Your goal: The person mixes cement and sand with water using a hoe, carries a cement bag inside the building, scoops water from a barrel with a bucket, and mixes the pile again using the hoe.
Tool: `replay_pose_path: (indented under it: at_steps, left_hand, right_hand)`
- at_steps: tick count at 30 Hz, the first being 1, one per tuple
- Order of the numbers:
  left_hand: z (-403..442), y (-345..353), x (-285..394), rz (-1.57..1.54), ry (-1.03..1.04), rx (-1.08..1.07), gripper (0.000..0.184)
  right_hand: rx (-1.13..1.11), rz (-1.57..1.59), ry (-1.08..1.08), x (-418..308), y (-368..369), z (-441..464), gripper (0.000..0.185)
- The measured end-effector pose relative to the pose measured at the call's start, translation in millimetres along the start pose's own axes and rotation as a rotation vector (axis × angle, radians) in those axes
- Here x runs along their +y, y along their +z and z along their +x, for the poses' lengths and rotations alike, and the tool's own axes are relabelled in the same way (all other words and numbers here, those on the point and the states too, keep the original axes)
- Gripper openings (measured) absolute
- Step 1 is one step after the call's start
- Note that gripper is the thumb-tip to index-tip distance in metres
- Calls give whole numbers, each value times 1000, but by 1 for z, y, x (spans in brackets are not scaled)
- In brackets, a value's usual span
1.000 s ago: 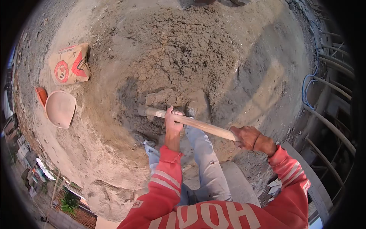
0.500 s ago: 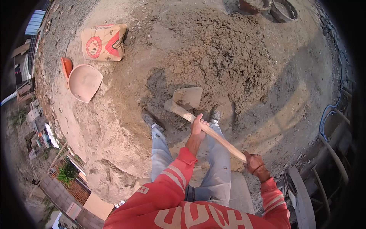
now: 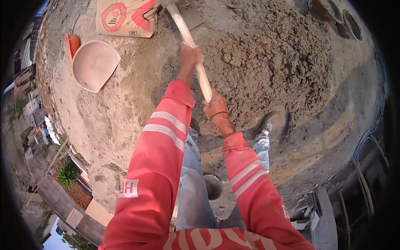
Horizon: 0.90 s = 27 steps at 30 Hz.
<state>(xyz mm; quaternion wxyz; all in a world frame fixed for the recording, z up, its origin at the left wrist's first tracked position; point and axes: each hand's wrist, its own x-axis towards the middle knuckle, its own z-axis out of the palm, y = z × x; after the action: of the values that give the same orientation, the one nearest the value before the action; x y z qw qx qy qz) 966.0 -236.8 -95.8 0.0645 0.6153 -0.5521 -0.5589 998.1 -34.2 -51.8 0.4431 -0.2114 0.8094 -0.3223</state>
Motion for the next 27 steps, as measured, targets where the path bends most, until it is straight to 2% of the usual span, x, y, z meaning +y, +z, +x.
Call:
replay_pose_path:
  at_steps: [1,4,6,8,10,11,14,17,18,19,20,21,23,25,27]
  left_hand:
    - [8,3,4,144,-1,19,39]
    - [-2,13,-1,154,2,-49,48]
    - [-7,28,-5,329,59,24,50]
    - [-23,42,-13,438,50,34,51]
    - [-45,46,-17,313,-11,-27,51]
    - [-58,49,-18,251,-38,-60,51]
    - [-105,55,-54,244,-164,-71,47]
    - [-164,77,-86,330,-307,-161,44]
    - [-187,87,-119,373,-298,-182,44]
    - [-201,100,-146,403,-275,-194,43]
    - [-212,106,-151,475,-345,-218,43]
    - [-229,104,-157,560,-429,-251,43]
    - [-234,90,-133,350,-553,-316,40]
    - [-209,91,-178,147,-553,-418,32]
    - [-210,98,-181,-194,-609,-409,21]
  right_hand:
    - [19,49,12,-1,7,3,39]
    - [69,238,74,20,27,-16,34]
    - [129,433,39,40,44,-15,30]
    - [156,379,101,25,29,-32,29]
    - [100,273,183,23,8,-57,33]
    - [79,48,274,24,0,-65,35]
    - [93,-112,209,33,-21,-119,34]
    - [56,-109,440,44,-35,-184,31]
    - [34,-77,482,58,-39,-204,31]
    - [39,-34,427,81,-34,-227,29]
    - [43,9,373,103,-29,-242,28]
    - [-14,33,446,112,-30,-251,25]
    - [-118,97,576,121,-31,-246,21]
    - [-125,140,544,96,-52,-236,18]
    - [-181,213,550,76,-95,-223,18]
